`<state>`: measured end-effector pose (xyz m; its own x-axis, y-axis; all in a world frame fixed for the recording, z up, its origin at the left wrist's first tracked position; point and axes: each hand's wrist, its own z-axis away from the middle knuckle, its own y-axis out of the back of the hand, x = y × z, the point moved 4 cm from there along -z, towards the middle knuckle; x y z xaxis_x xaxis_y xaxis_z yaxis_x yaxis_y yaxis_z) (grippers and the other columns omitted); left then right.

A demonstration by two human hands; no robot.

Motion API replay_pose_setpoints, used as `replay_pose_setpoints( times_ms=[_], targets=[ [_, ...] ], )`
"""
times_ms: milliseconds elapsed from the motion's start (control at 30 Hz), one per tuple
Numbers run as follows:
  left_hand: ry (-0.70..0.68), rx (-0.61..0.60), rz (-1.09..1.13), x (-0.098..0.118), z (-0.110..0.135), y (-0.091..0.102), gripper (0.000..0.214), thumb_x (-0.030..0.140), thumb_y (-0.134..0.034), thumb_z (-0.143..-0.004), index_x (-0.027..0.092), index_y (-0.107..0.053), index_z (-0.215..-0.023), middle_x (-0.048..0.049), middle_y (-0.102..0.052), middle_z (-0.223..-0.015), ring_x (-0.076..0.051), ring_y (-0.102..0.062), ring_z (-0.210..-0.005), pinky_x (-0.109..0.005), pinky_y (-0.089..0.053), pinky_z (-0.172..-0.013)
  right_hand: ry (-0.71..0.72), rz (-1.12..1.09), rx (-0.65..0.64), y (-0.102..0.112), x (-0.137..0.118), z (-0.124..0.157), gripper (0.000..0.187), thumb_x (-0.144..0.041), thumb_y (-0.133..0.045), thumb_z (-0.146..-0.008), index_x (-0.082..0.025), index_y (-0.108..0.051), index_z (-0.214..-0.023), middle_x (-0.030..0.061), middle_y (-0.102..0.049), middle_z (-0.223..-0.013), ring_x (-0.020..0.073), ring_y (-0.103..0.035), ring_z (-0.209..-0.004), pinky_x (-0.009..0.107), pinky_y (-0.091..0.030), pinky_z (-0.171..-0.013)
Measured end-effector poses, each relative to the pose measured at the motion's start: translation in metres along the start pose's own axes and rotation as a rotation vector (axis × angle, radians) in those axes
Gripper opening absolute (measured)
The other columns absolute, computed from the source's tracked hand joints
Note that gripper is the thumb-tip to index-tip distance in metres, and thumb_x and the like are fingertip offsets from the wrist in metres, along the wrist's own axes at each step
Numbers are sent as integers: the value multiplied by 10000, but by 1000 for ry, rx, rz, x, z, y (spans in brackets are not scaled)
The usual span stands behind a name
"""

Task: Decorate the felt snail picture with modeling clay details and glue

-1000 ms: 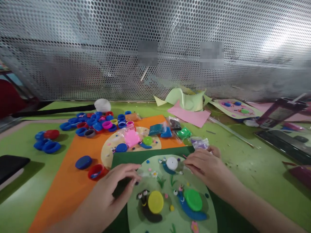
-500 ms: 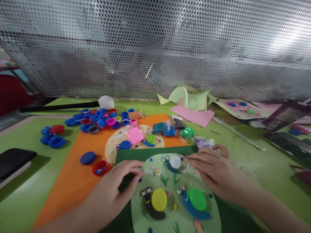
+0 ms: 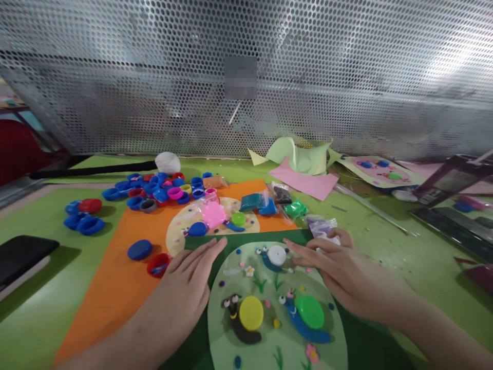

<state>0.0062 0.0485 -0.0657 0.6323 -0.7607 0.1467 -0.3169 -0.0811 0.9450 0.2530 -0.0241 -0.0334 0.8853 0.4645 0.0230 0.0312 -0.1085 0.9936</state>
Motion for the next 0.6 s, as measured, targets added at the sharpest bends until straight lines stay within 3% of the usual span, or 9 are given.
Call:
replay_pose_setpoints(
  times_ms=[200, 333, 600],
  targets=[
    [-36, -84, 57, -1, 0, -6, 803, 1, -267, -765, 222, 94, -1447, -40, -604, -1256, -236, -566, -1113, -410, -406, -911, 2, 114, 2, -7, -1, 1, 720, 40, -300, -695, -107, -314, -1400, 121, -663, -812, 290, -595, -929, 631, -384, -830],
    [-17, -122, 62, -1, 2, -8, 825, -7, -281, -751, 216, 87, -1455, -54, -581, -1284, -250, -520, -1170, -448, -345, -959, 7, 154, 41, -9, -2, 0, 723, 22, -321, -669, -60, -336, -1387, 134, -664, -799, 292, -597, -868, 636, -366, -847],
    [-55, -102, 33, 2, 3, -9, 868, -44, -255, -754, 219, 253, -1406, -51, -578, -1283, -246, -508, -1192, -476, -285, -971, -10, 162, 23, -8, -3, 3, 719, 13, -335, -669, -54, -334, -1385, 138, -655, -806, 282, -572, -838, 612, -350, -835]
  ],
)
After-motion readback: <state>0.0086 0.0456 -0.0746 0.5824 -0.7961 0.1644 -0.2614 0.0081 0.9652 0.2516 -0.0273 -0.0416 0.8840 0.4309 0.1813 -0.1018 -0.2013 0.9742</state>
